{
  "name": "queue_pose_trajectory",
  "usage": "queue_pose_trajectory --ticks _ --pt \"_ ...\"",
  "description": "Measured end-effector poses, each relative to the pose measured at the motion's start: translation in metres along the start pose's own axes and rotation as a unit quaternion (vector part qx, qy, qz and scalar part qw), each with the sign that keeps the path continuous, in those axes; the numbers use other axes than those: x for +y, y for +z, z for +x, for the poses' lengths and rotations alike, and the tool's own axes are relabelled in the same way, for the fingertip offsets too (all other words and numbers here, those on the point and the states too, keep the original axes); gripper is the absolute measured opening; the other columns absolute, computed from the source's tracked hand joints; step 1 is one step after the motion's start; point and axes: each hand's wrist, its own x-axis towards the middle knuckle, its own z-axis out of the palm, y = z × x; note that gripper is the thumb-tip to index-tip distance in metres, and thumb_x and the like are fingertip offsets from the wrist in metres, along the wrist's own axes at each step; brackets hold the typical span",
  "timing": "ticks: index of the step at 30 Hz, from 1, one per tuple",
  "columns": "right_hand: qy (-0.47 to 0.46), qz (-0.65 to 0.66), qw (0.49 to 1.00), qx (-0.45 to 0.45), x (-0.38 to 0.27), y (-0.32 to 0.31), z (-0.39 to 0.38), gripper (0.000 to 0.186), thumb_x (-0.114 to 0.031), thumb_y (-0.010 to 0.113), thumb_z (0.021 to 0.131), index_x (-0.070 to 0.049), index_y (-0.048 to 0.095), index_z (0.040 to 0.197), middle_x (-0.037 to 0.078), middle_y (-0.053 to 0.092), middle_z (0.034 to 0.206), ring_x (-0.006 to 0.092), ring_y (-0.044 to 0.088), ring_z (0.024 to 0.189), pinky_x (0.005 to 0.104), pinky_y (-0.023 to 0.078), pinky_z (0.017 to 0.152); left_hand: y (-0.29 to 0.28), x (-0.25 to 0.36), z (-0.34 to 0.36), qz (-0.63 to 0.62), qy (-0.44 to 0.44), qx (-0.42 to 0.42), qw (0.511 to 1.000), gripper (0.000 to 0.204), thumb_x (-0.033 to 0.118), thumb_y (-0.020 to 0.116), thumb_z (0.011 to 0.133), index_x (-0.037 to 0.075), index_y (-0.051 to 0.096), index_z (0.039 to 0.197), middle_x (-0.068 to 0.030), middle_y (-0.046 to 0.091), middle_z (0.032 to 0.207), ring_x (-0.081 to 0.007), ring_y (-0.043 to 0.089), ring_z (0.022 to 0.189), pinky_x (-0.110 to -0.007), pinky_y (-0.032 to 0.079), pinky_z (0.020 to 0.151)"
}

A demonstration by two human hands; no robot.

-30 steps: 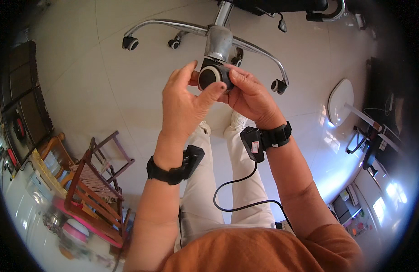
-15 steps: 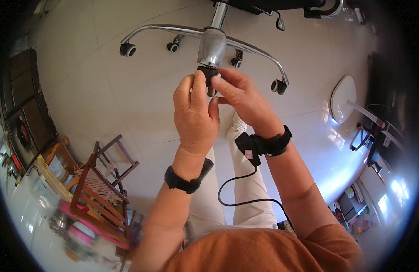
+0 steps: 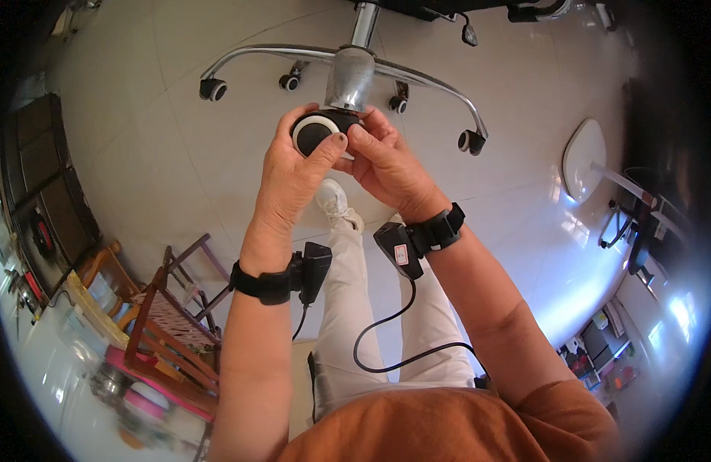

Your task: Inspecting and attempting to repair or replace a wheel on a black office chair.

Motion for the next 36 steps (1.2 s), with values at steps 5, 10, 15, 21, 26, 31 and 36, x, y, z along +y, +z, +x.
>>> queue_pose_trajectory --ticks 5,10,15,21,26,31,36 --pt "-0.017 -0.147 0.982 0.114 -0.011 -0.005 -0.016 0.027 -0.018 0.059 0.088 -0.003 0.056 0.11 0.005 0.061 0.094 0.0127 0.059 0.083 0.0269 0.051 0.073 0.032 -0.01 -0.013 0.247 0.194 0.124 0.941 0.062 0.02 0.076 0.069 0.0 0.043 0.117 -0.0194 0.05 0.116 -0.0305 0.049 0.108 -0.037 0.043 0.088" --pt "0.003 -0.262 0.964 0.055 -0.036 0.029 -0.028 0.042 -0.028 0.064 0.084 0.004 0.055 0.109 0.006 0.06 0.093 0.0095 0.055 0.078 0.0221 0.047 0.068 0.043 -0.035 -0.016 0.442 0.447 0.208 0.749 0.052 0.004 0.067 0.072 0.003 0.043 0.119 -0.0162 0.047 0.117 -0.0346 0.045 0.107 -0.04 0.039 0.089" --pt "0.055 -0.18 0.982 0.024 -0.031 -0.003 -0.007 0.049 -0.029 0.073 0.077 0.001 0.054 0.11 0.005 0.059 0.091 0.0117 0.056 0.078 0.0233 0.047 0.069 0.049 -0.025 -0.034 0.382 0.422 0.14 0.81 0.038 -0.002 0.06 0.068 0.003 0.057 0.105 -0.014 0.053 0.115 -0.0342 0.048 0.104 -0.041 0.042 0.088" --pt "0.079 -0.099 0.991 0.039 -0.004 -0.031 0.005 0.045 -0.028 0.071 0.079 -0.005 0.051 0.112 0.004 0.057 0.105 0.0132 0.054 0.094 0.0299 0.046 0.076 0.015 -0.028 -0.001 0.078 0.109 0.109 0.985 0.037 0.007 0.058 0.085 0.002 0.044 0.119 -0.0096 0.052 0.112 -0.0152 0.054 0.096 -0.026 0.05 0.074" --pt "0.018 -0.198 0.967 0.16 -0.004 -0.015 -0.009 0.025 -0.02 0.065 0.083 -0.004 0.056 0.101 0.003 0.061 0.094 0.0115 0.057 0.084 0.0267 0.048 0.071 0.029 -0.022 -0.008 -0.004 0.101 0.113 0.988 0.046 0.011 0.065 0.081 0.004 0.041 0.12 -0.0114 0.049 0.11 -0.0161 0.053 0.093 -0.028 0.047 0.074" --pt "-0.076 -0.197 0.966 0.15 -0.02 0.012 -0.027 0.024 -0.017 0.061 0.086 -0.001 0.057 0.102 0.004 0.062 0.09 0.0109 0.058 0.081 0.0241 0.048 0.07 0.045 -0.033 -0.02 0.401 0.401 0.232 0.79 0.046 0.0 0.065 0.067 0.014 0.053 0.11 -0.014 0.042 0.104 -0.0343 0.043 0.097 -0.04 0.043 0.077" --pt "0.004 -0.225 0.97 0.092 -0.022 0.015 -0.012 0.037 -0.02 0.067 0.082 0.004 0.055 0.107 0.007 0.061 0.09 0.0098 0.056 0.08 0.023 0.047 0.07 0.045 -0.047 -0.033 0.463 0.483 0.15 0.728 0.03 0.0 0.061 0.074 0.008 0.054 0.102 -0.0099 0.044 0.116 -0.0348 0.044 0.107 -0.043 0.039 0.092"
